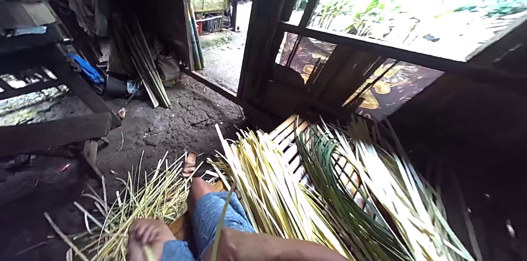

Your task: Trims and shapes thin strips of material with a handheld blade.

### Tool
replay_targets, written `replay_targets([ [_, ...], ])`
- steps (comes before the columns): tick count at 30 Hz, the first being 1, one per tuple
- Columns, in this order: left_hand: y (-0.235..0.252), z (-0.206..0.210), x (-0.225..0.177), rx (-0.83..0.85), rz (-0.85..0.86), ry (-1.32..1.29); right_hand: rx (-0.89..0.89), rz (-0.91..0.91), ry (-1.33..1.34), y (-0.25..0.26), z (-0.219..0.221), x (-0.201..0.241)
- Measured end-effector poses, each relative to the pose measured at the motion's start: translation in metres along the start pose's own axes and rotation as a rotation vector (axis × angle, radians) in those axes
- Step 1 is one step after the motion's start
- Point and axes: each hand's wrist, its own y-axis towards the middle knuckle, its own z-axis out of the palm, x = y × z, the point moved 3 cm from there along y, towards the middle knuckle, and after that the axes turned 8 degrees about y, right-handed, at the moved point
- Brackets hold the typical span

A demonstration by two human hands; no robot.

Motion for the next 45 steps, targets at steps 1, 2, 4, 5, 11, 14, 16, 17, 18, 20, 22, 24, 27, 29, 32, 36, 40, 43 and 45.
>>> replay_targets([
  [1, -0.007, 0.016, 0.014, 0.091, -0.074, 0.008, -0.067, 0.057, -0.085, 0.003, -0.004, -0.011],
  [2, -0.020, 0.041, 0.026, 0.136, -0.146, 0.049, -0.166, 0.126, -0.179, 0.007, -0.011, -0.023],
  [4, -0.042, 0.069, 0.039, 0.186, -0.243, 0.157, -0.356, 0.350, -0.218, 0.014, -0.037, -0.038],
  [5, -0.049, 0.077, 0.040, 0.164, -0.255, 0.243, -0.429, 0.435, -0.176, 0.015, -0.048, -0.044],
  [11, -0.053, 0.078, 0.041, -0.210, -0.126, 0.205, -0.175, 0.492, 0.172, 0.002, 0.001, -0.062],
  [14, -0.044, 0.058, 0.027, -0.277, -0.005, 0.182, -0.063, 0.532, 0.372, -0.012, 0.010, -0.045],
  [16, -0.035, 0.014, 0.007, -0.378, 0.091, 0.113, -0.072, 0.479, 0.504, -0.023, -0.009, -0.013],
  [17, -0.031, -0.004, -0.002, -0.467, 0.134, 0.066, -0.074, 0.416, 0.537, -0.026, -0.020, 0.002],
  [18, -0.029, -0.013, -0.007, -0.526, 0.158, 0.020, -0.082, 0.367, 0.537, -0.027, -0.029, 0.009],
  [20, -0.031, -0.003, 0.005, -0.439, 0.121, 0.050, -0.177, 0.431, 0.331, -0.023, -0.039, 0.003],
  [22, -0.048, 0.026, 0.034, -0.115, -0.036, 0.227, -0.299, 0.534, 0.013, -0.017, -0.048, -0.021],
  [24, -0.071, 0.054, 0.056, 0.062, -0.197, 0.351, -0.406, 0.604, -0.065, -0.007, -0.058, -0.037],
  [27, -0.078, 0.072, 0.061, -0.004, -0.219, 0.273, -0.352, 0.604, 0.052, -0.009, -0.039, -0.041],
  [29, -0.073, 0.076, 0.061, -0.186, -0.164, 0.172, -0.179, 0.551, 0.072, -0.018, -0.005, -0.045],
  [32, -0.063, 0.054, 0.056, -0.397, -0.091, 0.040, -0.039, 0.540, 0.243, -0.029, 0.007, -0.035],
  [36, -0.054, 0.015, 0.035, -0.643, -0.035, 0.003, 0.004, 0.491, 0.391, -0.038, -0.007, -0.004],
  [40, -0.084, 0.050, 0.051, 0.003, -0.268, 0.362, -0.292, 0.609, 0.021, -0.036, -0.019, -0.035],
  [43, -0.100, 0.065, 0.055, 0.047, -0.372, 0.344, -0.350, 0.630, 0.117, -0.032, -0.007, -0.040],
  [45, -0.101, 0.063, 0.059, -0.169, -0.282, 0.216, -0.210, 0.583, 0.172, -0.034, 0.022, -0.039],
])
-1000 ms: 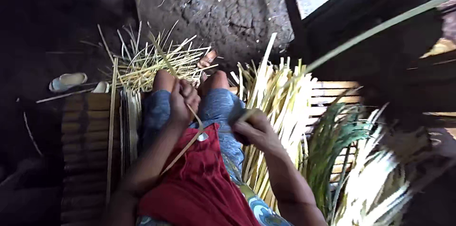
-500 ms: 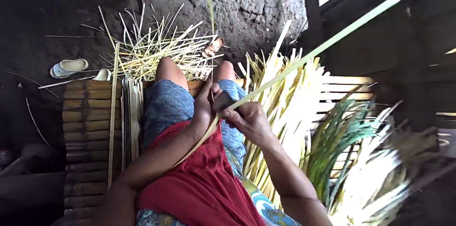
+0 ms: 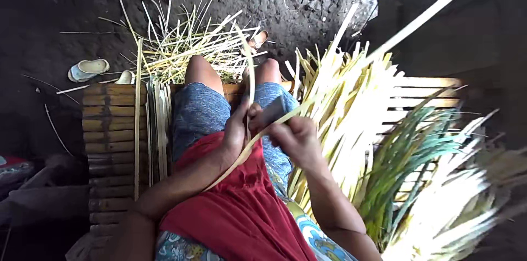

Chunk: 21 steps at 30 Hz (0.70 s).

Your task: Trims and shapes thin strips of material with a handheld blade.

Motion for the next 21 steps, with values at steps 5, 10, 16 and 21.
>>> replay_targets([
  [5, 0.011, -0.033, -0.011, -0.343, 0.125, -0.260, 0.296, 0.036, 0.299, -0.024, 0.013, 0.010],
  [10, -0.002, -0.027, -0.020, -0.052, 0.090, 0.158, 0.012, 0.011, 0.081, -0.019, -0.001, 0.004],
  [16, -0.037, -0.015, -0.003, 0.075, 0.039, 0.152, 0.114, -0.079, 0.088, -0.018, 0.030, 0.005],
  [21, -0.012, -0.048, -0.018, -0.350, 0.162, -0.195, 0.297, -0.154, 0.105, -0.034, 0.028, 0.018],
])
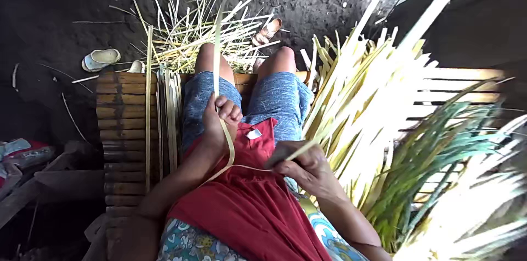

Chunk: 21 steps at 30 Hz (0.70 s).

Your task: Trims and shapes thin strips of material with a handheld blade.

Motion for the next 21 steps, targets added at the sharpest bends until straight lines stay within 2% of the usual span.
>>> replay_targets([
  [1, 0.002, -0.001, -0.001, -0.005, 0.008, 0.036, -0.033, -0.014, -0.072, 0.000, -0.003, 0.001],
  [2, 0.000, -0.002, 0.001, 0.086, 0.006, 0.120, -0.095, -0.020, -0.188, 0.002, -0.006, -0.001],
  [3, -0.004, -0.002, 0.006, 0.246, -0.006, 0.216, -0.176, -0.019, -0.296, 0.005, -0.010, -0.005],
  [5, 0.001, -0.011, 0.025, 0.636, -0.025, 0.226, -0.316, 0.005, -0.406, 0.014, -0.018, -0.013],
  [6, 0.006, -0.010, 0.029, 0.712, -0.031, 0.239, -0.353, 0.012, -0.392, 0.020, -0.018, -0.019],
  [7, 0.005, -0.002, 0.025, 0.667, -0.050, 0.279, -0.358, 0.022, -0.366, 0.026, -0.015, -0.023],
  [9, 0.006, 0.028, 0.006, 0.451, -0.106, 0.321, -0.341, 0.043, -0.346, 0.039, -0.002, -0.030],
  [13, 0.046, 0.053, -0.001, 0.529, -0.183, 0.063, -0.313, 0.038, -0.412, 0.058, 0.006, -0.040],
  [18, 0.061, 0.067, -0.001, 0.235, -0.151, -0.037, -0.195, 0.001, -0.449, 0.050, 0.027, -0.037],
  [21, 0.063, 0.063, -0.002, 0.131, -0.116, -0.040, -0.163, 0.021, -0.453, 0.044, 0.033, -0.039],
])
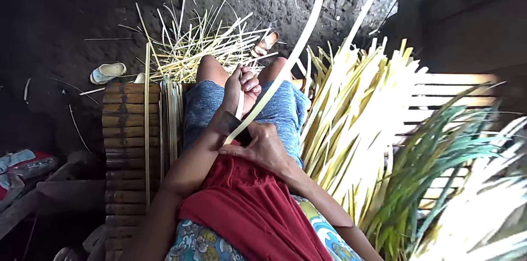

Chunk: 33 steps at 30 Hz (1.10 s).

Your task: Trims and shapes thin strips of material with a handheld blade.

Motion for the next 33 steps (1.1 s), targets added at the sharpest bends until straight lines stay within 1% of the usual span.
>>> replay_targets([
  [4, -0.001, -0.001, 0.000, -0.058, 0.025, -0.014, -0.004, 0.012, 0.001, -0.003, 0.003, -0.003],
  [7, 0.002, -0.005, -0.004, -0.025, 0.075, 0.023, 0.032, -0.028, -0.001, -0.003, 0.002, -0.005],
  [9, 0.005, -0.010, -0.009, -0.023, 0.132, 0.099, 0.058, -0.059, -0.008, -0.004, 0.000, -0.004],
  [11, 0.015, -0.023, -0.011, -0.009, 0.146, 0.171, 0.074, -0.074, -0.019, -0.006, -0.002, -0.005],
  [13, 0.026, -0.040, -0.011, -0.032, 0.124, 0.231, 0.092, -0.092, -0.009, -0.010, -0.001, -0.004],
  [15, 0.028, -0.047, -0.012, -0.063, 0.085, 0.386, 0.136, -0.092, 0.005, -0.017, 0.001, -0.002],
  [16, 0.025, -0.046, -0.010, -0.008, 0.063, 0.525, 0.185, -0.056, 0.019, -0.018, -0.001, -0.003],
  [19, 0.001, -0.024, -0.001, 0.341, 0.012, 1.002, 0.441, 0.157, 0.099, -0.021, -0.011, -0.009],
  [21, -0.012, -0.008, 0.003, 0.442, 0.048, 1.161, 0.595, 0.282, 0.165, -0.023, -0.022, -0.015],
  [23, -0.021, 0.006, 0.002, 0.474, 0.143, 1.196, 0.667, 0.404, 0.235, -0.030, -0.042, -0.024],
  [24, -0.025, 0.012, 0.000, 0.502, 0.164, 1.200, 0.642, 0.462, 0.244, -0.034, -0.056, -0.030],
  [25, -0.030, 0.017, -0.002, 0.537, 0.172, 1.210, 0.580, 0.519, 0.241, -0.037, -0.072, -0.036],
  [27, -0.041, 0.031, 0.003, 0.613, 0.179, 1.251, 0.386, 0.625, 0.247, -0.038, -0.109, -0.043],
  [28, -0.048, 0.037, 0.010, 0.671, 0.185, 1.299, 0.251, 0.649, 0.276, -0.036, -0.125, -0.041],
  [30, -0.061, 0.050, 0.029, 0.806, 0.196, 1.424, -0.035, 0.622, 0.429, -0.028, -0.153, -0.027],
  [31, -0.066, 0.055, 0.040, 0.879, 0.195, 1.473, -0.149, 0.571, 0.501, -0.024, -0.165, -0.019],
  [33, -0.070, 0.064, 0.059, 1.013, 0.217, 1.497, -0.278, 0.472, 0.577, -0.021, -0.188, -0.005],
])
